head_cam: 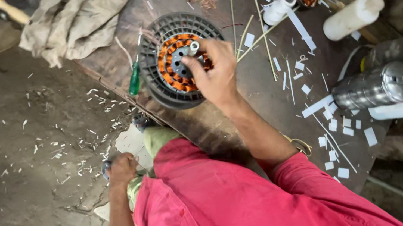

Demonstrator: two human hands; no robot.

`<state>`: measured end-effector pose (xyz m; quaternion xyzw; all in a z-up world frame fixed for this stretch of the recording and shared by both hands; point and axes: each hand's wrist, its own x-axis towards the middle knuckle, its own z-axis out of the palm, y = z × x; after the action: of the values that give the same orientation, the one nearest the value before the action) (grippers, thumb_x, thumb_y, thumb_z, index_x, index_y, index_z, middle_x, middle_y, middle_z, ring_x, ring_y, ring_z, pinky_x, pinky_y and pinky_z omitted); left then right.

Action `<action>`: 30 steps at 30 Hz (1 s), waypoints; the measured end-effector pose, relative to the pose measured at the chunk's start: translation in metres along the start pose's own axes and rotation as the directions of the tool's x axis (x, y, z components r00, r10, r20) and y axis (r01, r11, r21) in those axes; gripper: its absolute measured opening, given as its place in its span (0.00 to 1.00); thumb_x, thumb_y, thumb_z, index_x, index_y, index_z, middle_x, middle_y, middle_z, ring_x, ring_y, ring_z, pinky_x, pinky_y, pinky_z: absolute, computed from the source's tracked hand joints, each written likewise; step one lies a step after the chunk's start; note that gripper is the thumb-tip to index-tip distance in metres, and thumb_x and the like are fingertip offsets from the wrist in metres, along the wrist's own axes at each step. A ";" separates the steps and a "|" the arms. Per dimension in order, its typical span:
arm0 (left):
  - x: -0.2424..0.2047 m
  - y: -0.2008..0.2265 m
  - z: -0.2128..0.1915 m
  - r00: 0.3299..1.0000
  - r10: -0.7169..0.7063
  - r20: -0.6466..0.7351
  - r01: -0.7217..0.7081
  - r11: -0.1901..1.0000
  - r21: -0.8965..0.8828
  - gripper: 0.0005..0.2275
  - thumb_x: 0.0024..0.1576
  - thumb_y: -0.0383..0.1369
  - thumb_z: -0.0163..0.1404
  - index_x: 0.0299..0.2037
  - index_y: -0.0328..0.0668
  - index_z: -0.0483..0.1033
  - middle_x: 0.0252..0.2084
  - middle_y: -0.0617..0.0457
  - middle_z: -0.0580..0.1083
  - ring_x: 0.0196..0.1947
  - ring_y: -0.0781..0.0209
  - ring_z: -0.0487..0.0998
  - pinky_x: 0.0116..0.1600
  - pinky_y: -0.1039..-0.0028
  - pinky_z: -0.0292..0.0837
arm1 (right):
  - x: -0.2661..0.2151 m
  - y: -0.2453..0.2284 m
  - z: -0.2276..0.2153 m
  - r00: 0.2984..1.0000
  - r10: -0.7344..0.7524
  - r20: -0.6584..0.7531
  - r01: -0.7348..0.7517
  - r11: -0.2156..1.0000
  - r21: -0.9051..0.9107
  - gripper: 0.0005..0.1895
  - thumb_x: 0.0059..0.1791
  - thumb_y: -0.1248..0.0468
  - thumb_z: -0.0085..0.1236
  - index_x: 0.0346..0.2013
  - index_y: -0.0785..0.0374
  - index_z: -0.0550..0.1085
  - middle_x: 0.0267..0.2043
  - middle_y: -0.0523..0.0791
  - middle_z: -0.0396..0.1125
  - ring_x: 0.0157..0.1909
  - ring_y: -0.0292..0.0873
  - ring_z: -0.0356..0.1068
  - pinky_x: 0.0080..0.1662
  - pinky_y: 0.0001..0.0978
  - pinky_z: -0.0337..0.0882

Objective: The person winds copper wire around a motor stator, using a wooden stick to guide the wire into slots. They trim excess wire with scissors and continue winding, handling the stator and wire throughout the process.

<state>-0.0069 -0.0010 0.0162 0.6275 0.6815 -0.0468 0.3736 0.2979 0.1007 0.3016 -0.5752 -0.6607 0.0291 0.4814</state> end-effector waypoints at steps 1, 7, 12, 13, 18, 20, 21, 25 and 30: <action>-0.002 -0.005 -0.003 0.996 0.015 -0.093 -0.022 0.997 -0.077 0.17 0.57 0.47 0.54 0.51 0.48 0.79 0.55 0.44 0.76 0.58 0.44 0.75 0.61 0.48 0.64 | 0.003 0.002 0.002 1.000 0.016 -0.013 -0.016 1.000 0.003 0.16 0.44 0.67 0.73 0.43 0.64 0.77 0.43 0.48 0.74 0.49 0.50 0.71 0.52 0.42 0.71; -0.029 -0.028 0.015 0.992 0.066 -0.104 -0.097 0.939 -0.329 0.20 0.57 0.44 0.55 0.54 0.40 0.77 0.52 0.41 0.77 0.48 0.45 0.81 0.55 0.61 0.74 | 0.018 0.010 -0.013 0.982 0.086 0.168 -0.114 0.979 0.168 0.14 0.45 0.71 0.67 0.45 0.63 0.79 0.42 0.45 0.77 0.47 0.46 0.73 0.53 0.37 0.73; -0.044 -0.024 0.032 0.933 0.298 -0.204 -0.352 0.877 -0.327 0.17 0.54 0.38 0.58 0.49 0.36 0.77 0.47 0.38 0.78 0.47 0.45 0.80 0.52 0.61 0.75 | 0.035 0.014 -0.012 0.958 -0.051 0.282 -0.020 0.970 0.241 0.18 0.47 0.75 0.61 0.51 0.64 0.77 0.46 0.46 0.77 0.52 0.47 0.74 0.57 0.38 0.72; -0.048 -0.021 0.033 0.934 0.308 -0.180 -0.352 0.876 -0.330 0.16 0.55 0.37 0.58 0.49 0.36 0.78 0.47 0.38 0.78 0.48 0.44 0.80 0.52 0.61 0.75 | 0.033 0.018 -0.011 0.951 -0.036 0.306 -0.049 0.963 0.265 0.18 0.48 0.75 0.60 0.53 0.64 0.77 0.47 0.46 0.77 0.52 0.47 0.74 0.57 0.38 0.73; -0.052 0.043 -0.021 0.938 0.286 -0.197 -0.342 0.862 -0.373 0.13 0.56 0.35 0.56 0.48 0.37 0.79 0.44 0.42 0.79 0.45 0.46 0.81 0.51 0.62 0.75 | 0.020 0.046 -0.022 0.957 -0.014 0.289 -0.092 0.933 0.349 0.20 0.53 0.72 0.58 0.61 0.67 0.72 0.58 0.49 0.74 0.61 0.47 0.73 0.63 0.40 0.70; -0.049 0.077 -0.049 0.864 0.335 -0.376 -0.464 0.818 -0.339 0.11 0.57 0.34 0.56 0.46 0.37 0.79 0.44 0.43 0.79 0.46 0.44 0.80 0.51 0.61 0.74 | 0.005 0.057 -0.024 0.982 0.085 0.166 -0.148 0.899 0.411 0.18 0.54 0.70 0.56 0.59 0.68 0.73 0.58 0.51 0.72 0.62 0.47 0.73 0.65 0.39 0.73; -0.046 0.096 -0.061 0.799 0.361 -0.480 -0.539 0.784 -0.309 0.11 0.56 0.33 0.56 0.46 0.36 0.79 0.44 0.43 0.78 0.46 0.43 0.79 0.51 0.60 0.74 | -0.004 0.062 -0.024 0.987 0.148 0.067 -0.163 0.888 0.430 0.16 0.54 0.69 0.56 0.57 0.69 0.73 0.57 0.51 0.73 0.61 0.46 0.74 0.65 0.39 0.74; -0.020 0.156 -0.092 0.578 0.526 -0.624 -0.686 0.727 -0.024 0.16 0.53 0.33 0.57 0.50 0.36 0.77 0.56 0.42 0.73 0.57 0.42 0.74 0.60 0.60 0.72 | -0.051 0.070 -0.034 0.948 0.307 -0.082 -0.252 0.885 0.392 0.09 0.51 0.73 0.55 0.46 0.71 0.75 0.49 0.50 0.72 0.48 0.41 0.70 0.52 0.32 0.70; 0.013 0.168 -0.114 0.511 0.721 -0.468 -0.712 0.660 0.238 0.23 0.52 0.46 0.60 0.52 0.39 0.78 0.54 0.44 0.72 0.56 0.44 0.70 0.59 0.58 0.66 | -0.089 0.068 -0.045 0.955 0.291 -0.060 -0.251 0.899 0.360 0.09 0.49 0.77 0.53 0.44 0.71 0.74 0.49 0.48 0.70 0.51 0.40 0.71 0.55 0.31 0.73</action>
<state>0.0919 0.1052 0.1587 0.8419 0.4355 0.2795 0.1532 0.3668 0.0303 0.2314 -0.5681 -0.5304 0.1801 0.6030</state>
